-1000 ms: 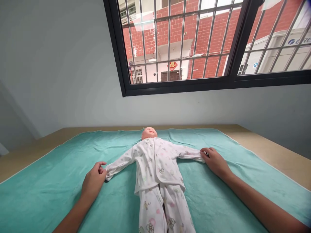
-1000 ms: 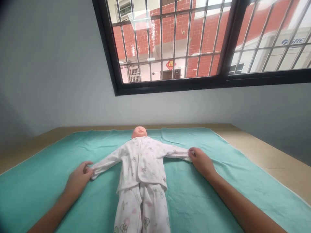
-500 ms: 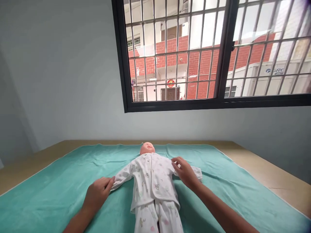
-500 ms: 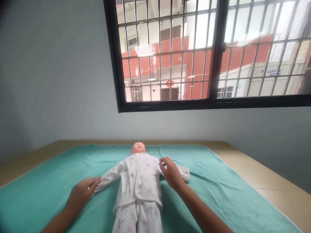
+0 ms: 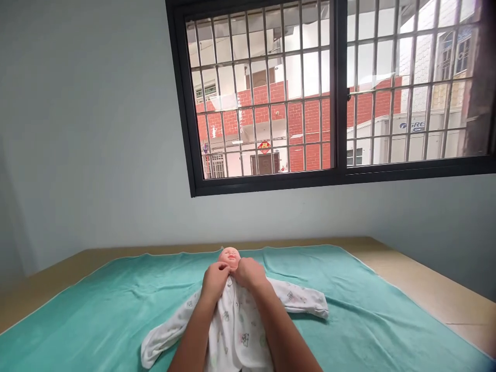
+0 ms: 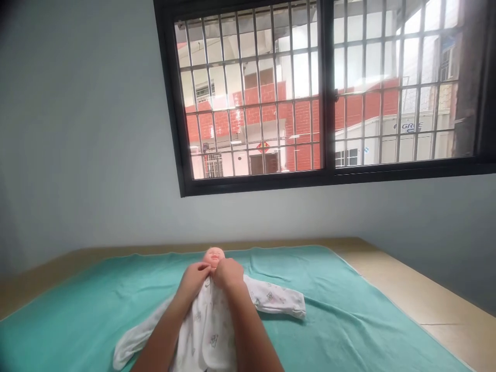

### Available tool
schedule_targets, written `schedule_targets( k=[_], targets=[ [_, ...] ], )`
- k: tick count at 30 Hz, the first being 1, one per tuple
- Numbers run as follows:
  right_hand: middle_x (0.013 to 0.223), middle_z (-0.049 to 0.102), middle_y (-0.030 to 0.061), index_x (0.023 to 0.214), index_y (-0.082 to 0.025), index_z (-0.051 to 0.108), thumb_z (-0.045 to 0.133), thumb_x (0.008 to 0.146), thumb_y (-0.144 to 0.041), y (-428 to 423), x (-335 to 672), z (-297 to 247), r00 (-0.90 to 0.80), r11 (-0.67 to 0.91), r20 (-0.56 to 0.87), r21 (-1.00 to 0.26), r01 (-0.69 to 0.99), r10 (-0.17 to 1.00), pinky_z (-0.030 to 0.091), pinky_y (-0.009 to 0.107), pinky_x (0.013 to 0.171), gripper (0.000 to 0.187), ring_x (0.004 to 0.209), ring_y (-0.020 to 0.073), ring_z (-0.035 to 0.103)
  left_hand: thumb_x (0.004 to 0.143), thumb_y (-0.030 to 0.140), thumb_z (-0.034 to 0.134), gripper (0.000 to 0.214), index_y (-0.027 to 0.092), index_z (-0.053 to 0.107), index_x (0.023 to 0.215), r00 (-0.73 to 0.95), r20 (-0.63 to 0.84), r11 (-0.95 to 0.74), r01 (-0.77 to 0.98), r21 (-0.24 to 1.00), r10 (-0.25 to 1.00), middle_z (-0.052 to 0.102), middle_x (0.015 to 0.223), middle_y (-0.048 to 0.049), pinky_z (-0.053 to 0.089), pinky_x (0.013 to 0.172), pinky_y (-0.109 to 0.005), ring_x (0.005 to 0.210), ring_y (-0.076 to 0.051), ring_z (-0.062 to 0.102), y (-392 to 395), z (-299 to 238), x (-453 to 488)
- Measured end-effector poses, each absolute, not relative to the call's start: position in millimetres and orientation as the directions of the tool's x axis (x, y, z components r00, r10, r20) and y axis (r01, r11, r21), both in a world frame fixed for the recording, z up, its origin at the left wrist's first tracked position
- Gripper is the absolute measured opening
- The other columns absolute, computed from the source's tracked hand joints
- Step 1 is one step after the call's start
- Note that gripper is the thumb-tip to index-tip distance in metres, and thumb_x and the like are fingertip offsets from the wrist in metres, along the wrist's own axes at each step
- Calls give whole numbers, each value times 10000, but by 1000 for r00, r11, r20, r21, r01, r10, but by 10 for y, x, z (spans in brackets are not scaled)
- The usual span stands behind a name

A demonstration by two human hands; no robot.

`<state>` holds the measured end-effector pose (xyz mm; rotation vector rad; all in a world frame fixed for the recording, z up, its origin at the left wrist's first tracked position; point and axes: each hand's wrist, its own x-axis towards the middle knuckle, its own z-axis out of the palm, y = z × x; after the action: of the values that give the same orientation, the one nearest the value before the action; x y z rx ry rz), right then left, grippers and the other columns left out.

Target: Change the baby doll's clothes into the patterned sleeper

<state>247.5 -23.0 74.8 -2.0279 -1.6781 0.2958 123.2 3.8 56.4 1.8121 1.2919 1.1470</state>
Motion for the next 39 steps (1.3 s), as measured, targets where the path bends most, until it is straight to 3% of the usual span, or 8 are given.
schedule_targets(
  k=[4, 8, 12, 16, 24, 35, 39],
  targets=[
    [974, 734, 202, 860, -134, 739, 563, 795, -265, -221, 2513, 703, 249, -137, 128, -560, 817, 960, 450, 301, 686, 228, 890, 298, 685, 669, 218, 620, 141, 171, 714, 575, 95, 274, -289, 340, 895, 957, 716, 657, -57, 389, 645, -276, 669, -201, 605, 12, 521, 1234],
    [823, 711, 153, 716, -147, 674, 479, 822, -261, -185, 2520, 680, 295, -114, 146, -697, 709, 944, 388, 269, 608, 249, 765, 237, 642, 651, 260, 714, 104, 159, 739, 644, 57, 245, -251, 153, 956, 968, 741, 712, -71, 452, 692, -278, 731, -207, 646, -48, 578, 1191],
    [614, 562, 25, 630, -184, 543, 419, 809, -281, -125, 2496, 691, 294, -19, 165, -845, 534, 941, 307, 239, 508, 239, 570, 145, 485, 657, 379, 772, 299, 129, 761, 819, 63, 201, -197, -61, 978, 978, 751, 740, -97, 512, 725, -303, 717, -195, 676, -90, 628, 1168],
    [546, 387, -48, 607, -211, 433, 443, 770, -338, -105, 2473, 655, 268, 52, 158, -929, 366, 950, 254, 230, 474, 207, 516, 113, 340, 634, 378, 797, 321, 118, 767, 818, 87, 167, -152, -153, 976, 982, 758, 767, -114, 523, 752, -317, 750, -207, 688, -101, 617, 1202],
    [514, 382, -52, 540, -208, 425, 486, 717, -322, -105, 2482, 549, 214, 92, 157, -954, 284, 964, 248, 244, 519, 219, 528, 114, 328, 641, 279, 764, 206, 129, 776, 782, 94, 135, -112, -215, 970, 986, 773, 887, -115, 506, 815, -302, 881, -226, 683, -120, 576, 1269],
    [448, 446, -43, 521, -201, 437, 477, 738, -290, -110, 2502, 515, 149, 84, 113, -978, 189, 982, 285, 226, 491, 238, 471, 106, 385, 608, 349, 783, 280, 126, 769, 777, 92, 126, -111, -146, 983, 988, 760, 811, -93, 498, 775, -289, 845, -212, 665, -161, 634, 1247],
    [478, 489, -21, 538, -187, 479, 463, 765, -292, -126, 2526, 531, 107, 65, 78, -990, 125, 991, 301, 224, 467, 251, 470, 107, 411, 609, 360, 772, 272, 123, 735, 738, 50, 138, -133, -93, 987, 989, 730, 729, -68, 478, 693, -276, 725, -180, 635, -149, 612, 1238]
  ],
)
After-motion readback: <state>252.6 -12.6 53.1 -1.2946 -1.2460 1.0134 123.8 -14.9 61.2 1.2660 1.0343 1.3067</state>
